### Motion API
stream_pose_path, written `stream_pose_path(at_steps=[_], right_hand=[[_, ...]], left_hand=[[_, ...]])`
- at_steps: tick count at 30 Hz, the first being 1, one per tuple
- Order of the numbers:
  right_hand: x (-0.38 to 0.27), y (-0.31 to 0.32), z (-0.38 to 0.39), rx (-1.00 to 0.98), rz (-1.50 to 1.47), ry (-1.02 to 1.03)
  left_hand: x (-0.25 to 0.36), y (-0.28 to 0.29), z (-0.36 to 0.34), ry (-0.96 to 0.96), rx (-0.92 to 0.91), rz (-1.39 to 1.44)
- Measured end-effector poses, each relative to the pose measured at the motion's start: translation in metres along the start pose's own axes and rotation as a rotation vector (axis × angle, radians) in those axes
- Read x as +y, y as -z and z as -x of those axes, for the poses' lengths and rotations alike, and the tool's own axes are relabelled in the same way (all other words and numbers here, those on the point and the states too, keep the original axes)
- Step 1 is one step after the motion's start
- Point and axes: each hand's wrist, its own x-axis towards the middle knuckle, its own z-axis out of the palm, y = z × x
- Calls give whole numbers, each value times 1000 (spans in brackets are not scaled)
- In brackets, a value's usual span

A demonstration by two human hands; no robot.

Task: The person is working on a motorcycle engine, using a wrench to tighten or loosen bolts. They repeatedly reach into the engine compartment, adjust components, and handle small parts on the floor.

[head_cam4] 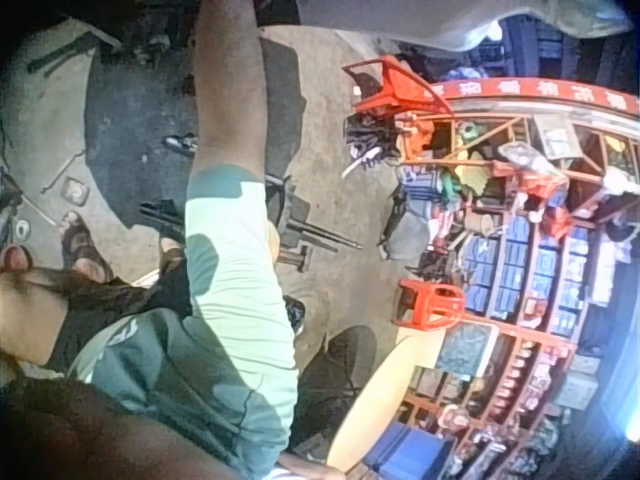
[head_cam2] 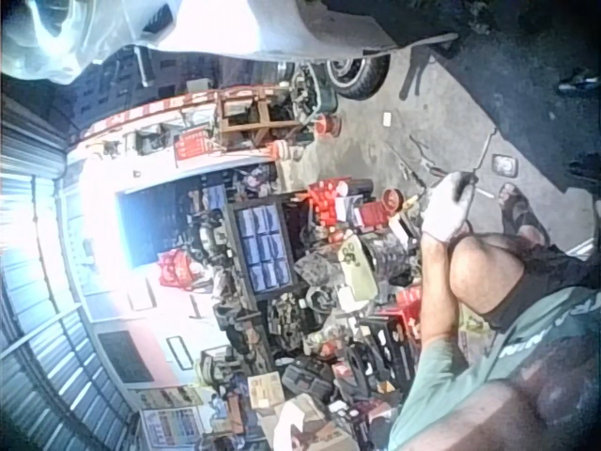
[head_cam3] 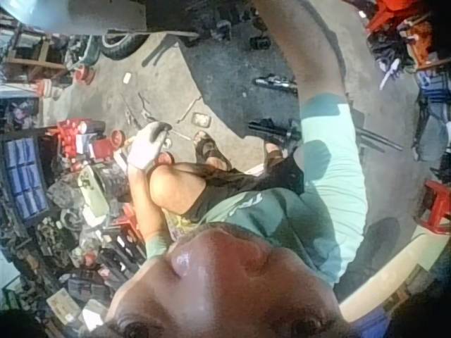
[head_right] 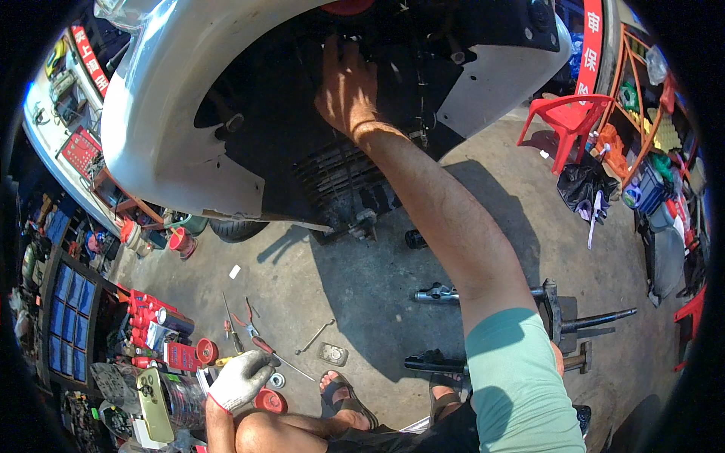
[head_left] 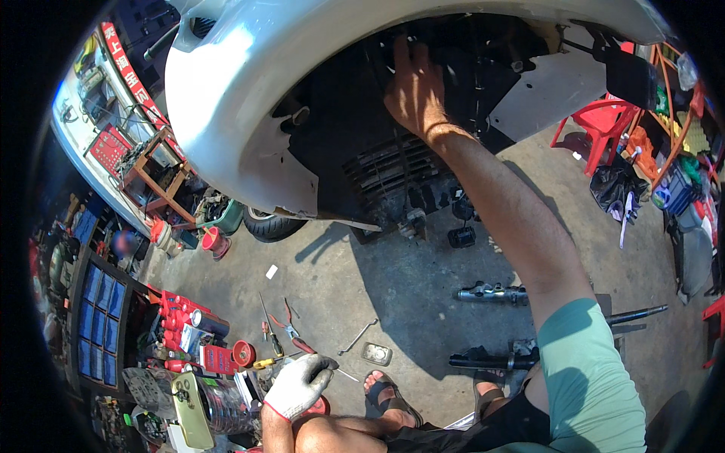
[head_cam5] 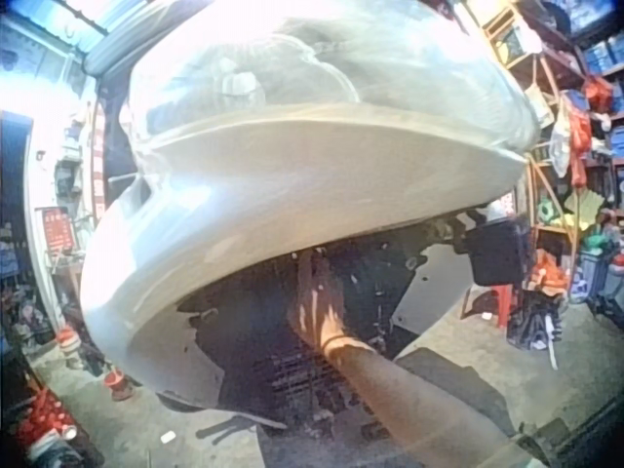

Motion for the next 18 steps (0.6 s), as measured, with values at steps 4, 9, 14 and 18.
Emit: stream_pose_path(at_steps=[4, 9, 14, 18], right_hand=[[6, -2, 0, 51, 26, 47], [8, -2, 7, 44, 20, 101], [25, -2, 23, 135, 188, 158], [32, -12, 34, -52, -751, -554]], left_hand=[[0, 1, -2, -3, -9, 9], [-3, 1, -3, -4, -35, 2], [-8, 1, 0, -44, -71, -36], [6, 1, -1, -85, -81, -30]])
